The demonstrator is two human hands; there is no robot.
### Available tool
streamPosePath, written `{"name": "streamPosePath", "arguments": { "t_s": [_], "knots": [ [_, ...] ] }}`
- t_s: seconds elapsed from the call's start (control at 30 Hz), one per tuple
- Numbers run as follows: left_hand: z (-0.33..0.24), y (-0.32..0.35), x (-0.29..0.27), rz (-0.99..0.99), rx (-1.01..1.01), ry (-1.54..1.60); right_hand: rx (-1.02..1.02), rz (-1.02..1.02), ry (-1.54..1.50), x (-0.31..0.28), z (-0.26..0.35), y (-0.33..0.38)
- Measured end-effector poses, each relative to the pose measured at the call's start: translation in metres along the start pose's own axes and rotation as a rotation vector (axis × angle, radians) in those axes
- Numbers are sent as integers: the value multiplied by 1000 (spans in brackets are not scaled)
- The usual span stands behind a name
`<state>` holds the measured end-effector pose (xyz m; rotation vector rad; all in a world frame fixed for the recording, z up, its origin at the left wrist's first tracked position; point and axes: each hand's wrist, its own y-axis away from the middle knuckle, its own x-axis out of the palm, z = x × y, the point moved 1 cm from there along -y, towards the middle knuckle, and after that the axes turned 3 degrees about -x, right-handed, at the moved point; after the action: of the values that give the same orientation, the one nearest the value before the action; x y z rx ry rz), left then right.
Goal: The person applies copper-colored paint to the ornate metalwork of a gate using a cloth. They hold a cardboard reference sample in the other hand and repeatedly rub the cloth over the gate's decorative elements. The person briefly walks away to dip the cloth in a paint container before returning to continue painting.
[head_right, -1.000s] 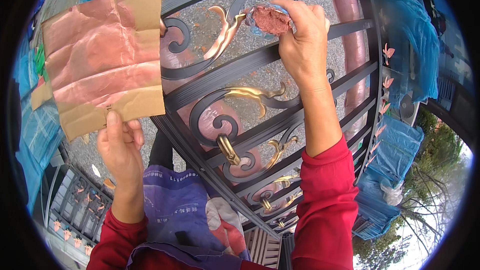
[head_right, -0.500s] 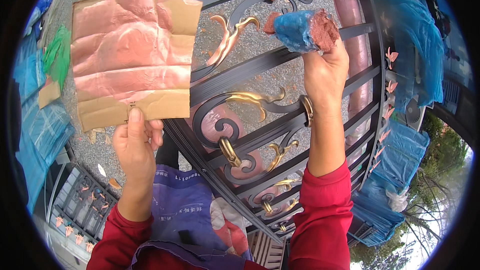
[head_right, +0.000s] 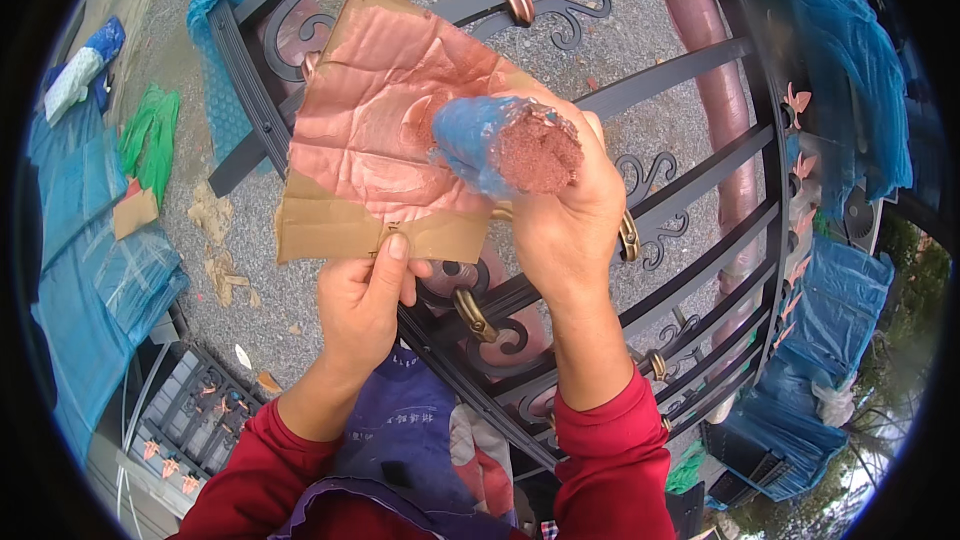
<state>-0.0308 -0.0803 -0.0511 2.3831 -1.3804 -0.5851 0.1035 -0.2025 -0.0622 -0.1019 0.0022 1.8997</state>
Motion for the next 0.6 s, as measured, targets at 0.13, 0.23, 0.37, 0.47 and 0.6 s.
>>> {"name": "streamPosePath", "arguments": {
  "t_s": [0.13,0.23,0.37,0.47,0.6],
  "knots": [
    [1,-7,-1,32,46,-27,22,34,196,-2,-15,9],
    [-3,-12,-7,52,66,-57,98,-3,247,-15,-10,2],
    [-16,-20,-9,96,68,-64,-11,-27,204,-5,1,-12],
    [-19,-27,-22,117,40,-62,-49,190,436,5,14,-8],
    [-21,-40,-38,2,-8,51,117,-9,271,-35,5,-16]
  ]
}}
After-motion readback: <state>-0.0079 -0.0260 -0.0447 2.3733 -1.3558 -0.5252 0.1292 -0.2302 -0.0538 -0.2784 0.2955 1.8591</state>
